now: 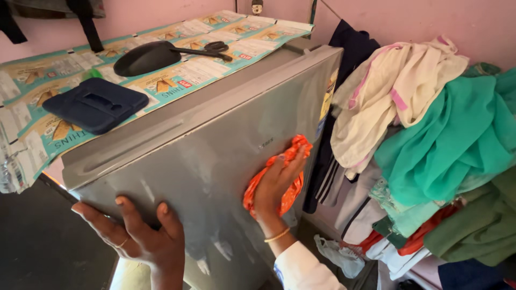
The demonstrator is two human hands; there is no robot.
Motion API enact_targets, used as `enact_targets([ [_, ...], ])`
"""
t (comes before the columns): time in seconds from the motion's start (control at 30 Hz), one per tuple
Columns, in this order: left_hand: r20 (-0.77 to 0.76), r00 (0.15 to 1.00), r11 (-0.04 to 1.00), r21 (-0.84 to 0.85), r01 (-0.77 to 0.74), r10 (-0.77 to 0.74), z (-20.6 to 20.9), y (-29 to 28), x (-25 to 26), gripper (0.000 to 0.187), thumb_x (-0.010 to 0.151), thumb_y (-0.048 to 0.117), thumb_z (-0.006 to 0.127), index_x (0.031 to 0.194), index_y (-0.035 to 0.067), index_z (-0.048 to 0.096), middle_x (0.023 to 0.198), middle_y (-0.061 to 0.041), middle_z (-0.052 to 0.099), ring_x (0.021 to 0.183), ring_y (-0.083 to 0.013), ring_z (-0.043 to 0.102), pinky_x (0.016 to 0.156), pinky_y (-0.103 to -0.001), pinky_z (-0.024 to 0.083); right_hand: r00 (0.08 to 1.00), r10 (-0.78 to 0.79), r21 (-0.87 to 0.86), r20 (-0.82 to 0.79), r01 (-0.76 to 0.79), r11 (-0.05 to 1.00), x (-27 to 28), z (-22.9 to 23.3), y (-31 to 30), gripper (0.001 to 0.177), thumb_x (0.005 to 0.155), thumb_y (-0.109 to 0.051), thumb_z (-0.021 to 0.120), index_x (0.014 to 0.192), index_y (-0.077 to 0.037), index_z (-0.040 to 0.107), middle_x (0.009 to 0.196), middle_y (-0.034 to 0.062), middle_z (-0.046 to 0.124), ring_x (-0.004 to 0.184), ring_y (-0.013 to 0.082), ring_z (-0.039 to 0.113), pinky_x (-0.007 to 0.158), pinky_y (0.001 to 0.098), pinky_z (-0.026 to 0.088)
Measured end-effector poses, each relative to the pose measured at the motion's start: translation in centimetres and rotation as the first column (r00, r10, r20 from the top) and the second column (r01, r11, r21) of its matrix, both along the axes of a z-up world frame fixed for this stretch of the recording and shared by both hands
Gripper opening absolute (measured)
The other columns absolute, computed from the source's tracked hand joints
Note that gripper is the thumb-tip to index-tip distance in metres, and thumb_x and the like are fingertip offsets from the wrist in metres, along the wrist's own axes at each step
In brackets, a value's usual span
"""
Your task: The person wipes the front surface of a silver refrigerator with an orange patterned cloth. They hold the cloth with both hands and move it across the door in repeated strokes, covering the upper and lower sections.
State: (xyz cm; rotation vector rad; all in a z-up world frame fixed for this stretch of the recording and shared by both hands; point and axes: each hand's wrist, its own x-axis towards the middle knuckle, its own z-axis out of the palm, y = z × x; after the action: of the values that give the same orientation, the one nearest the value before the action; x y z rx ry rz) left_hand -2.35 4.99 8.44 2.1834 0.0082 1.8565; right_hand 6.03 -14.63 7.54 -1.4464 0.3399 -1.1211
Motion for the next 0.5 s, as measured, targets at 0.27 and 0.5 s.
enact_targets([
  [0.27,-0.005,0.999,0.998,0.037,0.048,-0.048,0.7,0.0,-0.7,0.059,0.116,0.038,0.048,0.164,0.008,0.031,0.167,-0.037,0.016,0.157,-0.0599,0.026,0.119,-0.064,0.044,0.977,0.083,-0.286,0.197,-0.023,0.958,-1.2,3.3,0.9,0.065,0.108,-0.018,0.042,0.162,0.007,0.016,0.171,0.0272,0.016,0.161,0.0425,0.014,0.131,0.0495,0.011],
  [0.5,-0.016,0.999,0.996,0.08,0.042,-0.041,0.9,0.2,-0.7,0.061,0.116,0.037,0.046,0.166,0.009,0.025,0.168,-0.036,0.012,0.154,-0.0599,0.023,0.119,-0.066,0.041,0.976,0.045,-0.298,0.213,0.021,0.954,1.5,2.4,-2.3,0.063,0.108,-0.017,0.044,0.162,0.007,0.019,0.171,0.0258,0.021,0.161,0.0403,0.018,0.132,0.0477,0.013],
])
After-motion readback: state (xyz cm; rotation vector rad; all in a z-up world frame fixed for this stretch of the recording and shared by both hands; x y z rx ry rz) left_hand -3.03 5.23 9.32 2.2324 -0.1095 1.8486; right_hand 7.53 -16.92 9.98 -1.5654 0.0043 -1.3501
